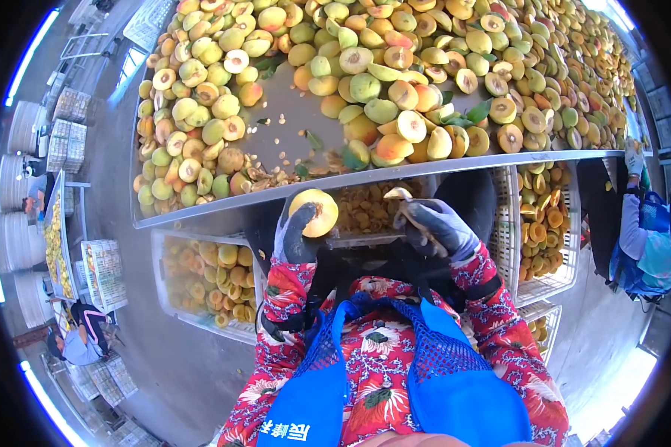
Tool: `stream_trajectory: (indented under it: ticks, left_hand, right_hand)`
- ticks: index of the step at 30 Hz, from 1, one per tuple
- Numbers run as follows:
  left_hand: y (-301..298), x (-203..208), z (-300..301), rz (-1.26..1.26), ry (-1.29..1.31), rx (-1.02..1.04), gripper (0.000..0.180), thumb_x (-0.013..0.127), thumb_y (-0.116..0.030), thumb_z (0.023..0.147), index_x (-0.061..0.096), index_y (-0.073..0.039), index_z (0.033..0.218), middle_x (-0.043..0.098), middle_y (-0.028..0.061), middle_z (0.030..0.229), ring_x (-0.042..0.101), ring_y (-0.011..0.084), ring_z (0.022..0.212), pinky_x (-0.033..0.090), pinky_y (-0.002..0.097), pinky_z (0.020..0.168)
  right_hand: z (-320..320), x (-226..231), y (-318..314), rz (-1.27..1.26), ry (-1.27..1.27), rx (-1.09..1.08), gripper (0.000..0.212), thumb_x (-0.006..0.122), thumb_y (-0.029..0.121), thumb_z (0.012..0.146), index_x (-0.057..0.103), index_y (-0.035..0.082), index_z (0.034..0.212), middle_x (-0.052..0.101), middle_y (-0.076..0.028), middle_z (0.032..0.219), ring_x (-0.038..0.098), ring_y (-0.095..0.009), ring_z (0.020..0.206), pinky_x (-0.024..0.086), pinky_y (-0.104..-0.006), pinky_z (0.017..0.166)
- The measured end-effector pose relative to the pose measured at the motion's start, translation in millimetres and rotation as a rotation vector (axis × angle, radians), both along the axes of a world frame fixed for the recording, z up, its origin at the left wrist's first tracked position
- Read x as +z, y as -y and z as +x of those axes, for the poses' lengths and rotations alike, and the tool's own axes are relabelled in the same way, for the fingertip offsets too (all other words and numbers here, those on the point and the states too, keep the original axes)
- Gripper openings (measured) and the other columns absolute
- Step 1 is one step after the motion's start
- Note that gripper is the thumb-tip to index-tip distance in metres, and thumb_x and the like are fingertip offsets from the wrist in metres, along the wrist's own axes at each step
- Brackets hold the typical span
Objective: Using a pitting tool to remove pits from halved peaches.
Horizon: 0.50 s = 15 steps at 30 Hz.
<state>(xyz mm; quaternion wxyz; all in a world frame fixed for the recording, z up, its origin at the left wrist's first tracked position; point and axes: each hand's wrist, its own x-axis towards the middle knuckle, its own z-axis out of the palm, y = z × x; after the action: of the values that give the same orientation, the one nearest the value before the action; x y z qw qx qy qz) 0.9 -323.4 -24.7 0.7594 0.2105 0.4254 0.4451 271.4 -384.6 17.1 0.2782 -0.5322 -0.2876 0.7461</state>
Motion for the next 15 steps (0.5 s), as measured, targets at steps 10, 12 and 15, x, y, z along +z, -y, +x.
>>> stream_trajectory:
  ticks: [10, 12, 15]
  left_hand:
    - [9.9, -2.2, 3.7, -0.01, -0.125, 0.052, 0.038, 0.054, -0.03, 0.092, 0.054, -0.002, 0.117, 0.063, 0.0133, 0.1, 0.067, 0.021, 0.076, 0.053, 0.0277, 0.049]
    - [13.5, -33.4, -1.3, 0.101, -0.246, 0.031, 0.049, 0.042, -0.043, 0.098, 0.054, 0.0, 0.118, 0.063, 0.0141, 0.107, 0.065, 0.0227, 0.092, 0.056, 0.0341, 0.075]
    - [15.5, -45.0, 3.1, 0.452, -0.532, -0.255, 0.033, 0.052, -0.021, 0.093, 0.053, 0.001, 0.118, 0.063, 0.0146, 0.108, 0.064, 0.0258, 0.098, 0.052, 0.0364, 0.084]
  right_hand:
    - [-39.7, -9.1, 4.5, 0.584, 0.424, -0.225, 0.021, 0.056, 0.02, 0.093, 0.053, 0.0, 0.097, 0.066, -0.017, 0.079, 0.066, -0.029, 0.069, 0.049, -0.0342, 0.06]
    - [-48.3, -0.6, 9.6, 0.612, 0.437, -0.194, 0.018, 0.052, 0.017, 0.095, 0.049, 0.0, 0.1, 0.064, -0.017, 0.074, 0.066, -0.033, 0.067, 0.048, -0.036, 0.057]
    - [-62.0, 7.3, 20.3, 0.654, 0.545, 0.065, 0.017, 0.051, 0.015, 0.094, 0.043, 0.0, 0.096, 0.063, -0.019, 0.071, 0.064, -0.036, 0.065, 0.048, -0.0426, 0.053]
